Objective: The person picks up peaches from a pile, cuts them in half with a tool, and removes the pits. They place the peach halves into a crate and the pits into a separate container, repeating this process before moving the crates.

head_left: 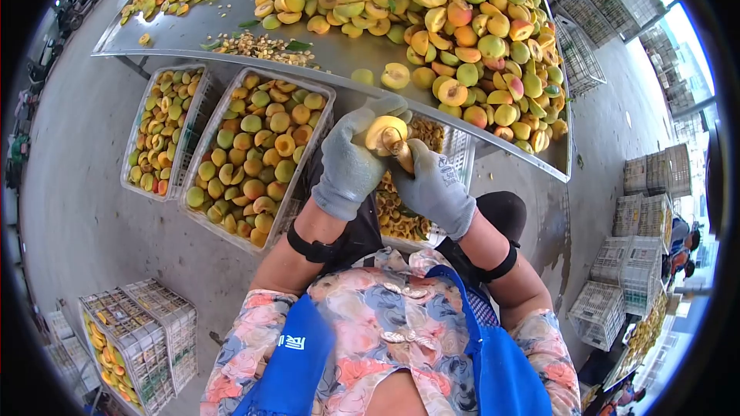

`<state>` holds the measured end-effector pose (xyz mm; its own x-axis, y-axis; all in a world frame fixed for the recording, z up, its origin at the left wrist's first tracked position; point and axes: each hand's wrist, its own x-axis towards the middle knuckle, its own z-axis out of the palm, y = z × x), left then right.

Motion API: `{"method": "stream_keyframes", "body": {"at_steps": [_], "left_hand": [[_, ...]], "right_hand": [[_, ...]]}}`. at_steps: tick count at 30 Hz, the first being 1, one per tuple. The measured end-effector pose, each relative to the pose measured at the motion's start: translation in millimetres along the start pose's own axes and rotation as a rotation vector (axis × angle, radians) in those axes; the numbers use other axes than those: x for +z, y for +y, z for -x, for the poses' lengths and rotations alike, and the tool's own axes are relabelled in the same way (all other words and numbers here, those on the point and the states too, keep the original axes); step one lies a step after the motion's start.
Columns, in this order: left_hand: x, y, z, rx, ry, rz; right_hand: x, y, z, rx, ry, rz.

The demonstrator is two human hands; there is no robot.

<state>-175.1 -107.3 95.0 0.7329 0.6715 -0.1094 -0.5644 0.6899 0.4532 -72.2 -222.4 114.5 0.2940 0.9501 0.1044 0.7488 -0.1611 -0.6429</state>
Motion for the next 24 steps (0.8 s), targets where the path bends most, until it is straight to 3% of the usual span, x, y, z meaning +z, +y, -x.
{"method": "stream_keyframes", "body": {"at_steps": [4,5,8,12,14,16,17,20,21,24], "left_hand": [[-4.0,-16.3,2.4,0.128,-0.07,-0.144],[5.9,-19.4,4.8,0.115,0.078,-0.125],[-8.3,-32.0,0.2,0.078,0.104,-0.046],[1.8,-37.0,5.2,0.12,0.156,-0.101],[13.3,-33.6,12.8,0.13,0.214,-0.324],[3.9,-40.6,10.6,0.146,0.071,-0.221],[0.5,-41.5,9.0,0.104,0.046,-0.173],[-2.3,-44.9,7.3,-0.059,0.017,-0.016],[-2.7,-46.0,6.8,-0.121,0.015,0.039],[-7.6,-51.6,0.4,-0.266,0.029,0.118]], "right_hand": [[11.0,15.1,12.1,-0.044,0.072,-0.015],[13.1,18.3,14.3,-0.064,0.086,-0.024],[10.6,17.9,19.5,0.0,-0.048,0.007],[28.3,41.7,27.5,-0.143,-0.047,-0.111],[24.2,36.6,29.4,0.053,-0.241,-0.373],[14.9,24.9,29.0,0.114,-0.316,-0.329],[19.0,21.3,32.0,0.131,-0.219,-0.454],[-16.2,2.6,21.7,0.616,-0.606,-0.54],[-1.9,17.0,30.7,0.513,-0.459,-0.732],[-24.0,4.8,25.2,0.679,-0.612,-0.843]]}}
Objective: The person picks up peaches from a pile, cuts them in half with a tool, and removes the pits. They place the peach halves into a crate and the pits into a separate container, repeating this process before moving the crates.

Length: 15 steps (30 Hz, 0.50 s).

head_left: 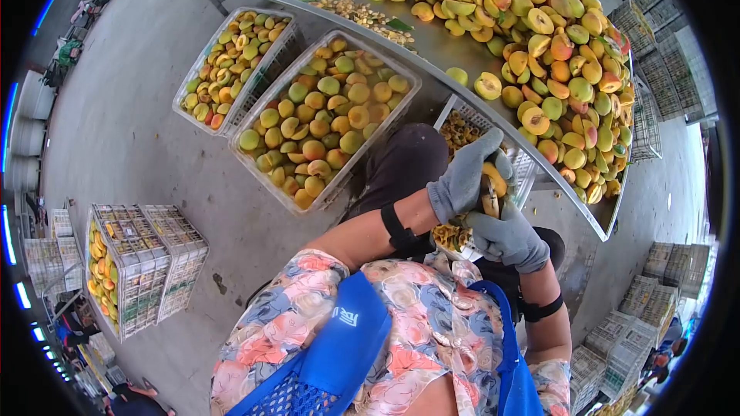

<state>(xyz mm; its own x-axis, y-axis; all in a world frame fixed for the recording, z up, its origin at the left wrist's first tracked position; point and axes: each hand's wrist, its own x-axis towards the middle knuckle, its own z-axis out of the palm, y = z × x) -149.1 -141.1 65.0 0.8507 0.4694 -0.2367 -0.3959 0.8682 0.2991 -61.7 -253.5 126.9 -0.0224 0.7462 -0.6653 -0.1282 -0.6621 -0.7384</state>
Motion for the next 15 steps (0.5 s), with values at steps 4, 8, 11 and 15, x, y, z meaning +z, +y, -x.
{"method": "stream_keyframes", "body": {"at_steps": [4,8,11,15], "left_hand": [[-7.5,-9.3,-14.2,-0.191,0.028,0.073],[-9.4,-16.0,-22.0,-0.196,0.041,-0.18],[-19.0,-33.9,-26.4,0.017,-0.179,-0.037],[-33.6,-6.0,-30.6,0.452,-0.207,-0.695]], "right_hand": [[-25.4,25.5,-7.1,-0.337,-0.103,0.473],[-31.9,36.5,-4.5,-0.143,-0.054,0.046],[-34.3,35.7,4.1,0.106,-0.287,-0.448],[-33.1,47.7,11.0,-0.12,-0.507,-0.704]]}}
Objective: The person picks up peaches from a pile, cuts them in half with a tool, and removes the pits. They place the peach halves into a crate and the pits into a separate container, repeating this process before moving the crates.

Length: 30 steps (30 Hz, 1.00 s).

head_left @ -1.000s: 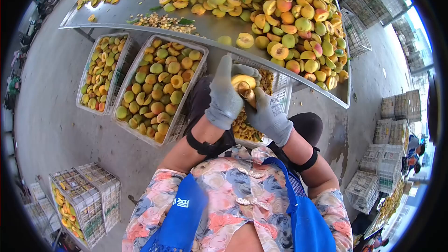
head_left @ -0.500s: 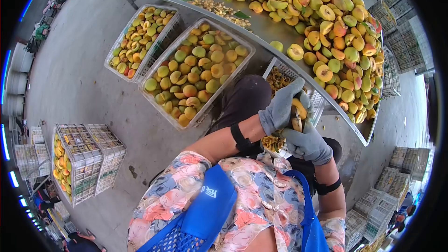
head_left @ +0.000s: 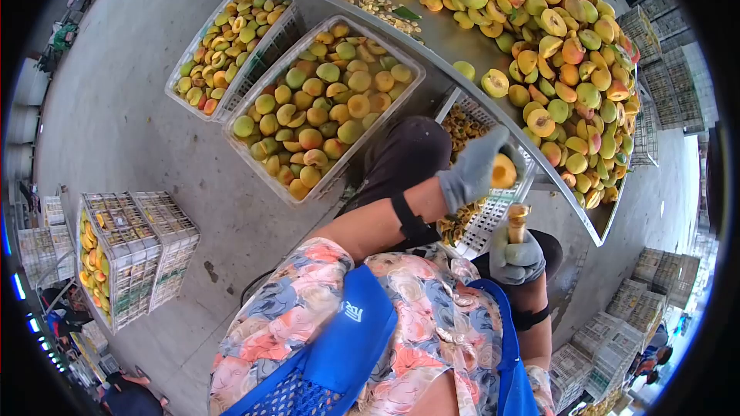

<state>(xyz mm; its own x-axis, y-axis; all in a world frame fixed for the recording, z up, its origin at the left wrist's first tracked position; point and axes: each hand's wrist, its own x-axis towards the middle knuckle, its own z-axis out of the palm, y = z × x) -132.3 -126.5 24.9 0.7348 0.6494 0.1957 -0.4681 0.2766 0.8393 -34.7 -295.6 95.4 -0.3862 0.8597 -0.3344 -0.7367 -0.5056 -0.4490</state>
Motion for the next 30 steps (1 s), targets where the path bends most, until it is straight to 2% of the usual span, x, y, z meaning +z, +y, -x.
{"method": "stream_keyframes", "body": {"at_steps": [3,4,5,7,8,11,12,13,15,16,19,20,21,23,24,26,27,30], "left_hand": [[-31.9,36.8,-3.8,0.147,0.138,-0.218],[-40.9,52.6,-3.7,0.195,0.183,-0.289],[-51.9,68.5,-3.5,0.246,0.227,-0.36],[-85.5,103.6,5.1,0.352,0.309,-0.681],[-108.3,116.3,12.2,0.344,0.406,-0.86],[-172.6,150.5,46.2,0.393,0.585,-1.317],[-196.8,157.4,64.0,0.341,0.635,-1.366],[-221.2,160.7,83.3,0.286,0.689,-1.419],[-252.0,161.8,115.3,0.313,0.814,-1.4],[-262.8,163.9,129.8,0.257,0.8,-1.351],[-279.3,159.8,170.8,0.085,0.786,-1.215],[-281.7,156.0,177.5,0.035,0.789,-1.176],[-285.4,152.9,182.3,-0.011,0.794,-1.137],[-286.6,144.8,187.9,0.064,0.925,-0.089],[-285.2,141.9,191.1,0.09,0.881,0.05],[-281.8,136.4,196.4,0.125,0.798,0.331],[-280.4,139.7,194.1,0.084,0.861,0.644],[-290.6,138.0,195.3,0.108,0.745,0.662]], "right_hand": [[-19.2,-11.0,-7.5,0.118,0.549,0.276],[-17.8,-4.7,-25.8,0.325,0.797,0.953],[-31.0,4.7,-27.6,0.267,0.845,1.035],[-59.9,23.6,-29.3,0.147,0.932,1.203],[-63.5,25.2,-29.8,0.149,0.893,1.036],[-67.7,32.9,-39.1,0.011,1.031,0.88],[-65.1,30.6,-40.7,-0.001,1.037,0.835],[-89.5,36.5,-37.2,-0.02,0.97,1.278],[-153.6,55.2,-22.6,-0.062,0.719,2.144],[-129.4,51.0,-33.8,0.044,0.861,1.853],[-77.3,33.8,-62.2,-0.004,1.042,1.061],[-66.1,25.2,-69.1,0.008,1.001,1.216],[-64.5,24.3,-72.1,-0.006,1.006,1.241],[-64.7,23.9,-87.9,-0.037,0.983,1.293],[-69.2,23.4,-90.1,-0.023,0.929,1.334],[-61.0,24.9,-97.4,-0.022,0.947,1.183],[-55.9,23.7,-100.4,-0.023,0.966,1.106],[-56.7,20.6,-106.8,-0.003,0.989,1.114]]}}
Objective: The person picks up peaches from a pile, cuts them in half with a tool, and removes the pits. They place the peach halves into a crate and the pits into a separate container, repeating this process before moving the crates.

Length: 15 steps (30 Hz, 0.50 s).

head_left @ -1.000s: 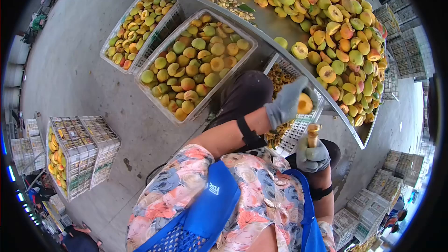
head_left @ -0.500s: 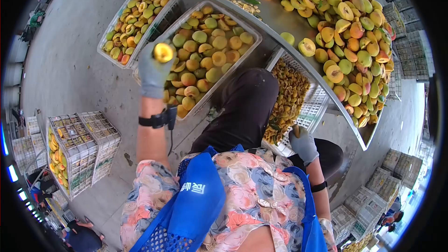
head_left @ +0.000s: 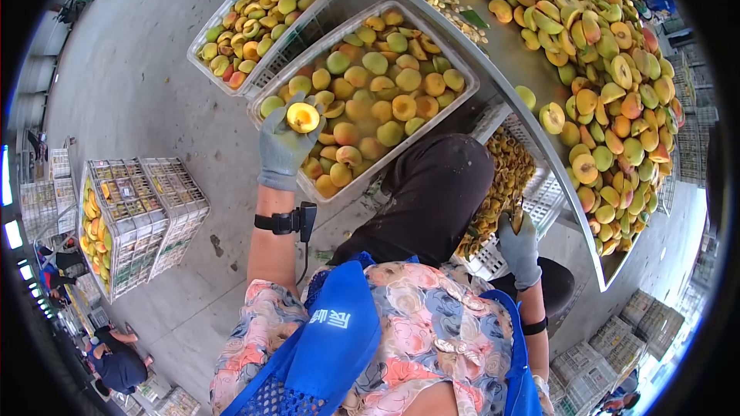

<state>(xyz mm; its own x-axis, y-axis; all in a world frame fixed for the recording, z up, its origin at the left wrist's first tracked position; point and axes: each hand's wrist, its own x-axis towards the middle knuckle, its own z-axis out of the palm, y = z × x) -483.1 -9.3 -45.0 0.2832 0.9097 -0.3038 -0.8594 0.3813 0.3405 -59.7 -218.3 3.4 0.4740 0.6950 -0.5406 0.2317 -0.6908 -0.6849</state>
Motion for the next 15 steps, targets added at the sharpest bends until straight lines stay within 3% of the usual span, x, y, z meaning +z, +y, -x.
{"method": "stream_keyframes", "body": {"at_steps": [3,6,9,10,13,15], "left_hand": [[-3.5,8.6,-17.9,0.123,0.13,-0.13],[-17.8,19.3,-45.2,0.261,0.056,-0.373],[-6.7,26.3,-61.1,0.18,-0.009,-0.308],[1.0,23.0,-63.2,0.191,-0.006,-0.321],[77.1,-22.1,-53.7,0.194,-0.071,-0.338],[130.7,-67.5,-41.5,0.176,-0.19,-0.325]], "right_hand": [[4.7,-8.6,-0.8,-0.074,0.007,0.062],[8.9,-7.8,-5.6,-0.151,0.008,0.102],[17.2,-14.6,-11.1,-0.242,0.077,0.109],[18.1,-21.5,-11.5,-0.145,0.073,0.054],[24.2,-94.8,-3.6,-0.239,0.009,-0.112],[26.1,-136.4,-9.9,-0.327,-0.206,-0.322]]}}
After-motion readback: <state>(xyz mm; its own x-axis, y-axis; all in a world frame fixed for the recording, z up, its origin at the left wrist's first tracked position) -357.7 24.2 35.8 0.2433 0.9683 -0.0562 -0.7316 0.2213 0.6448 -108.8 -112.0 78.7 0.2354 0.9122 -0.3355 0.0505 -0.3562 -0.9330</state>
